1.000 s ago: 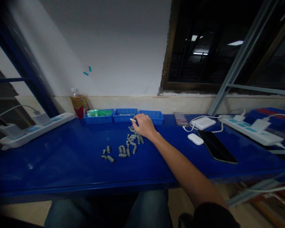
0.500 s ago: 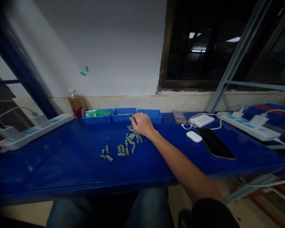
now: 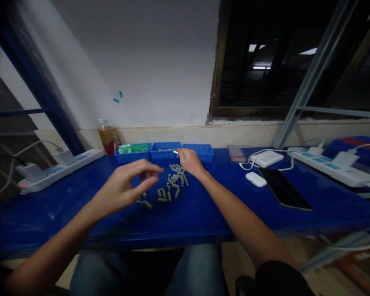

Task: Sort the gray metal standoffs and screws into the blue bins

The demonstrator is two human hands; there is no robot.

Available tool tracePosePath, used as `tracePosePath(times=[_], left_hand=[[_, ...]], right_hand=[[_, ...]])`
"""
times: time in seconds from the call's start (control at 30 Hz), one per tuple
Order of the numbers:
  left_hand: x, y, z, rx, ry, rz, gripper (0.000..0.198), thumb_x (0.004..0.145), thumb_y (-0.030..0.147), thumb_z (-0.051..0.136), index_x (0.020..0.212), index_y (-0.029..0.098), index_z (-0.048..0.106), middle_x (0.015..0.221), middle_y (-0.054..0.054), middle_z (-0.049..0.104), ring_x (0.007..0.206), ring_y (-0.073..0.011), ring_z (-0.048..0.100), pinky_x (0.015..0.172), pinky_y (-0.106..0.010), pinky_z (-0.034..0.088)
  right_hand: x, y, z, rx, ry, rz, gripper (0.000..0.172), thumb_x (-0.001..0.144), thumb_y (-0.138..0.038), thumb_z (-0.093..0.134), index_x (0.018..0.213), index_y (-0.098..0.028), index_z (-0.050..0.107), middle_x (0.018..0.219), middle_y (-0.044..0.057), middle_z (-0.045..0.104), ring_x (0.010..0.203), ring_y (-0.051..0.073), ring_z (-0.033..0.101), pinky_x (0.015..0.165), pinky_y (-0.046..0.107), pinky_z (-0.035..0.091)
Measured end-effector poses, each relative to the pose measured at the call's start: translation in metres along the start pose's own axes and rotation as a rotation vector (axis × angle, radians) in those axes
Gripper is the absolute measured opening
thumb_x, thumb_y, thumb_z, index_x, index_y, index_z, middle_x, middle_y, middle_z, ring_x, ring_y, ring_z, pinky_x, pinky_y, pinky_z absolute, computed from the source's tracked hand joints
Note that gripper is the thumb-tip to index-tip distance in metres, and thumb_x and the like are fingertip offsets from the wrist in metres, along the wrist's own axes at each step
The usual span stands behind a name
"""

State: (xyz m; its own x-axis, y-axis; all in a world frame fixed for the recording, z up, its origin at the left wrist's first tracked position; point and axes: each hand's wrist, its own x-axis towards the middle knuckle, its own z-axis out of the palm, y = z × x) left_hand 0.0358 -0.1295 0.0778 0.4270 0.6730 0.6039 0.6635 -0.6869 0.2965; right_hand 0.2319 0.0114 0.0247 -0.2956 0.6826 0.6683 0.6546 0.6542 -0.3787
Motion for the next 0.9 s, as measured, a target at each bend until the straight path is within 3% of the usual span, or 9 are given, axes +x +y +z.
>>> tracePosePath(times=[0.13, 0.27, 0.33, 0.43, 0.57, 0.63, 0.7, 0.9], left_hand=[[0.033, -0.043, 0.038, 0.028, 0.027, 0.030, 0.037, 0.082, 0.021, 0.060, 0.117, 0.016, 0.050, 0.103, -0.007, 0.059, 0.085, -0.0165, 0.059, 0.078, -0.032, 0.049], [0.046, -0.068, 0.062, 0.003, 0.023, 0.038, 0.019, 0.084, 0.023, 0.057, 0.101, 0.016, 0.054, 0.093, -0.006, 0.062, 0.083, -0.0173, 0.059, 0.072, -0.029, 0.047], [0.047, -0.073, 0.061, 0.001, 0.002, 0.026, 0.011, 0.086, 0.025, 0.055, 0.092, 0.016, 0.058, 0.085, -0.005, 0.063, 0.077, -0.0168, 0.059, 0.070, -0.028, 0.046], [0.057, -0.090, 0.050, 0.040, -0.071, 0.032, 0.017, 0.088, 0.029, 0.051, 0.090, 0.016, 0.062, 0.084, -0.005, 0.065, 0.076, -0.0166, 0.059, 0.070, -0.028, 0.045], [0.097, -0.134, 0.037, 0.297, -0.077, -0.103, 0.029, 0.089, 0.035, 0.048, 0.094, 0.015, 0.068, 0.092, -0.010, 0.066, 0.084, -0.0195, 0.059, 0.076, -0.028, 0.043], [0.122, -0.154, 0.039, 0.447, -0.223, -0.175, 0.033, 0.090, 0.034, 0.044, 0.103, 0.015, 0.067, 0.098, -0.010, 0.067, 0.088, -0.0196, 0.060, 0.078, -0.027, 0.042], [0.142, -0.169, 0.045, 0.486, -0.367, -0.188, 0.030, 0.087, 0.033, 0.049, 0.101, 0.015, 0.069, 0.096, -0.009, 0.070, 0.086, -0.0191, 0.062, 0.074, -0.024, 0.042], [0.171, -0.183, 0.069, 0.528, -0.662, -0.168, 0.017, 0.075, 0.026, 0.062, 0.084, 0.017, 0.073, 0.083, -0.008, 0.072, 0.075, -0.0183, 0.064, 0.068, -0.023, 0.043]], right_hand=[[0.000, -0.014, 0.004, 0.195, -0.079, 0.048, 0.048, 0.096, -0.036, 0.027, 0.064, -0.016, 0.055, 0.055, -0.001, 0.054, 0.053, 0.012, 0.051, 0.056, 0.023, 0.035], [-0.004, -0.020, 0.010, 0.343, -0.171, 0.053, 0.050, 0.095, -0.042, 0.027, 0.059, -0.017, 0.049, 0.054, -0.002, 0.050, 0.053, 0.012, 0.048, 0.054, 0.022, 0.033], [-0.006, -0.021, 0.011, 0.342, -0.204, 0.064, 0.051, 0.096, -0.042, 0.025, 0.060, -0.017, 0.050, 0.055, -0.002, 0.051, 0.054, 0.011, 0.048, 0.054, 0.022, 0.033], [-0.010, -0.020, 0.008, 0.205, -0.254, -0.004, 0.043, 0.097, -0.036, 0.030, 0.071, -0.016, 0.057, 0.065, 0.000, 0.058, 0.063, 0.012, 0.053, 0.060, 0.022, 0.034], [-0.014, -0.020, 0.002, -0.003, -0.315, -0.137, 0.022, 0.094, -0.030, 0.043, 0.090, -0.017, 0.061, 0.084, 0.004, 0.066, 0.080, 0.015, 0.058, 0.072, 0.025, 0.037], [-0.014, -0.020, 0.001, -0.038, -0.331, -0.151, 0.020, 0.093, -0.029, 0.045, 0.094, -0.017, 0.061, 0.087, 0.005, 0.066, 0.083, 0.016, 0.059, 0.074, 0.026, 0.038], [-0.014, -0.019, 0.001, -0.062, -0.336, -0.159, 0.020, 0.092, -0.029, 0.047, 0.095, -0.016, 0.062, 0.087, 0.006, 0.067, 0.084, 0.017, 0.059, 0.076, 0.027, 0.039], [-0.013, -0.017, 0.001, -0.088, -0.351, -0.184, 0.020, 0.092, -0.030, 0.047, 0.096, -0.016, 0.062, 0.088, 0.005, 0.067, 0.085, 0.017, 0.059, 0.079, 0.029, 0.040]])
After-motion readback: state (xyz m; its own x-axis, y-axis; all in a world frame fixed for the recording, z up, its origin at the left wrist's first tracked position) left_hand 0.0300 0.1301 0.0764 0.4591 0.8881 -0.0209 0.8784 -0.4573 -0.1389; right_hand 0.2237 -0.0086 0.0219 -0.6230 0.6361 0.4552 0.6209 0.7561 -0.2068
